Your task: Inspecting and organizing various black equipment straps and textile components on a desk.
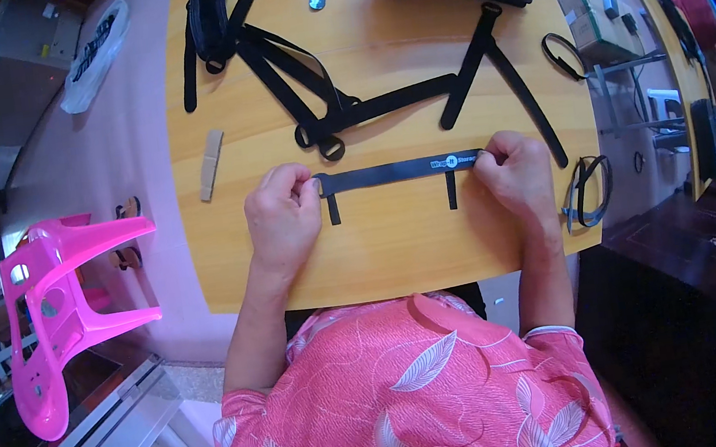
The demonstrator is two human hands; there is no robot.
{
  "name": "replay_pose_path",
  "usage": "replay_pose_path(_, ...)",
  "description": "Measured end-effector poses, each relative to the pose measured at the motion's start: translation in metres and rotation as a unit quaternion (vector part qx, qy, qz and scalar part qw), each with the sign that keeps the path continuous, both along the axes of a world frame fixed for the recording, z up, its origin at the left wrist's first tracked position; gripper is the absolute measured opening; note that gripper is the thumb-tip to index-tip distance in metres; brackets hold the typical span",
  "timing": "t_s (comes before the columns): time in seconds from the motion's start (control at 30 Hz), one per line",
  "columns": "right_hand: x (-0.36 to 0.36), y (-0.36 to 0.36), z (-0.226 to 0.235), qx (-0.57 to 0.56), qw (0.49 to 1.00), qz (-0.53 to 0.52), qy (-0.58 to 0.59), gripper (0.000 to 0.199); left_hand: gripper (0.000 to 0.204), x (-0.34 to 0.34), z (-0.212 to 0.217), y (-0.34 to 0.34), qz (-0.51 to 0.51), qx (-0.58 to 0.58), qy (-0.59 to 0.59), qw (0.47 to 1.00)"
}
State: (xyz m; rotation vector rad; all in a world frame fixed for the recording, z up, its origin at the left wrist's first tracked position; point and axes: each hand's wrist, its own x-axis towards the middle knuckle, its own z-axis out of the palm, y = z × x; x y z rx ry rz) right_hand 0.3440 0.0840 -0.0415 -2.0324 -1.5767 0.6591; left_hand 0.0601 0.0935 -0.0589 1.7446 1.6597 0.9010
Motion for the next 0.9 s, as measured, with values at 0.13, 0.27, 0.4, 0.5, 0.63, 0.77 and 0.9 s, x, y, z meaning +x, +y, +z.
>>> replay_pose_path(0.13, -0.002, 0.0, -0.001, 0.002, 1.0, 0.001, -0.028, 0.013, 0.007, 0.002, 0.006, -0.001, -0.01, 0.04, 0.033, 0.999)
replay_pose_path(0.27, -0.003, 0.0, -0.001, 0.026, 0.998, 0.013, -0.058, 0.013, 0.007, 0.003, 0.008, -0.002, -0.013, 0.039, 0.032, 0.999)
replay_pose_path(0.4, -0.004, 0.001, 0.0, 0.023, 0.998, 0.013, -0.063, 0.013, 0.008, 0.003, 0.007, -0.003, -0.016, 0.047, 0.039, 0.998)
replay_pose_path(0.5, -0.003, 0.002, 0.0, 0.026, 0.996, 0.023, -0.078, 0.013, 0.009, 0.005, 0.007, -0.004, -0.024, 0.061, 0.065, 0.996)
replay_pose_path(0.63, -0.001, 0.002, 0.002, 0.015, 0.994, 0.035, -0.106, 0.012, 0.012, 0.007, 0.005, -0.005, -0.038, 0.073, 0.077, 0.994)
replay_pose_path(0.77, -0.002, 0.003, 0.001, 0.023, 0.993, 0.046, -0.102, 0.013, 0.019, 0.008, 0.002, -0.008, -0.041, 0.141, 0.101, 0.984)
replay_pose_path(0.9, -0.004, 0.005, 0.002, 0.002, 0.992, 0.051, -0.117, 0.013, 0.018, 0.009, 0.004, -0.011, -0.041, 0.145, 0.108, 0.983)
